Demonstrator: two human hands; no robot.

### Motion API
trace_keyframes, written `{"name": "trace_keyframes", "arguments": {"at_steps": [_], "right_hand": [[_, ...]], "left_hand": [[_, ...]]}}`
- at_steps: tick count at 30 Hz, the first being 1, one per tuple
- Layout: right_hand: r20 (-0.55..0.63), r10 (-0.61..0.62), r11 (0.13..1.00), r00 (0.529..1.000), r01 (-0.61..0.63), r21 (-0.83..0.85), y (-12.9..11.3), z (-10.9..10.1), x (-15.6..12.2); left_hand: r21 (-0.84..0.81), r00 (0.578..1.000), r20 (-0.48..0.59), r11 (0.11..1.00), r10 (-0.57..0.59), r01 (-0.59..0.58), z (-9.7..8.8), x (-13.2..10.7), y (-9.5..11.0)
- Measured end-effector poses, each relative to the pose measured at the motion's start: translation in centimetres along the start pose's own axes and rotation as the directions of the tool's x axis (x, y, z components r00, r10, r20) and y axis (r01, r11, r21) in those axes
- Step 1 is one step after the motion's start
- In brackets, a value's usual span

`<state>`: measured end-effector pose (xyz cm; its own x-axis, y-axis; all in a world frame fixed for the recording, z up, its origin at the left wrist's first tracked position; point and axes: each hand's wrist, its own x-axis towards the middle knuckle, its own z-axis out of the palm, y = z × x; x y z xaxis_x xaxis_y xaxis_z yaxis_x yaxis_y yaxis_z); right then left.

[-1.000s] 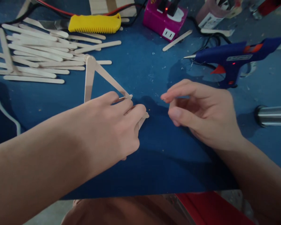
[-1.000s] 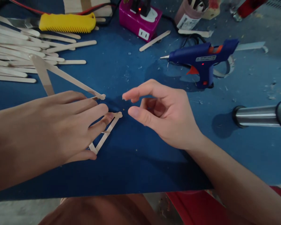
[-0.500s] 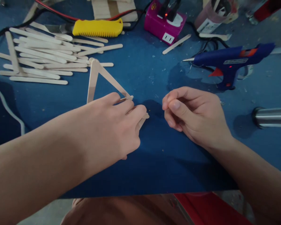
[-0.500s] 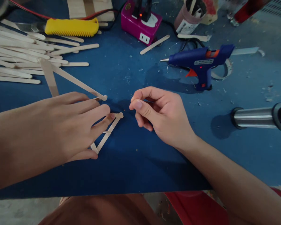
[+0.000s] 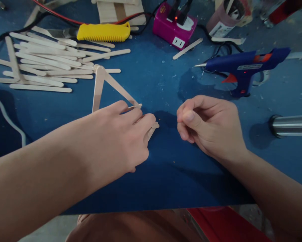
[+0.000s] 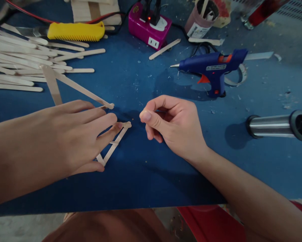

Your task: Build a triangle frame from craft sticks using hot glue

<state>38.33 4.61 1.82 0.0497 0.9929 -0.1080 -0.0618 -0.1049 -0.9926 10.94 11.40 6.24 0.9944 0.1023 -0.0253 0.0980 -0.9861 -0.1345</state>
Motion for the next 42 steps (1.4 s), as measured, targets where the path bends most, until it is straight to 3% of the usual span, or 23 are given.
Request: {"name": "trace_keyframes", "arguments": {"at_steps": [5, 13, 21, 31, 42], "right_hand": [[0.041, -0.033, 0.999, 0.999, 0.033, 0.007, 0.3, -0.4, 0.0], [-0.007, -0.058, 0.998, 0.998, 0.058, 0.033, 1.0, -0.3, 0.1], [0.034, -0.097, 0.994, 0.995, 0.096, 0.047, 0.8, -0.2, 0.2], [0.070, -0.062, 0.998, 0.996, 0.061, 0.021, 0.6, -0.3, 0.1], [0.003, -0.061, 0.995, 0.998, 0.061, 0.074, 0.8, 0.0, 0.2]], "left_hand": [[-0.023, 0.999, 0.033, 1.000, 0.000, 0.001, -0.1, 0.1, 0.0], [-0.063, 0.999, 0.024, 0.998, -0.023, 0.025, -0.2, 0.0, 0.0], [-0.007, 1.000, 0.019, 1.000, 0.009, -0.009, -0.4, 0.0, 0.0], [-0.025, 0.999, 0.034, 1.000, -0.014, 0.015, -0.2, 0.2, 0.1], [-0.041, 1.000, 0.004, 0.999, -0.002, 0.002, -0.3, 0.0, -0.1]]}}
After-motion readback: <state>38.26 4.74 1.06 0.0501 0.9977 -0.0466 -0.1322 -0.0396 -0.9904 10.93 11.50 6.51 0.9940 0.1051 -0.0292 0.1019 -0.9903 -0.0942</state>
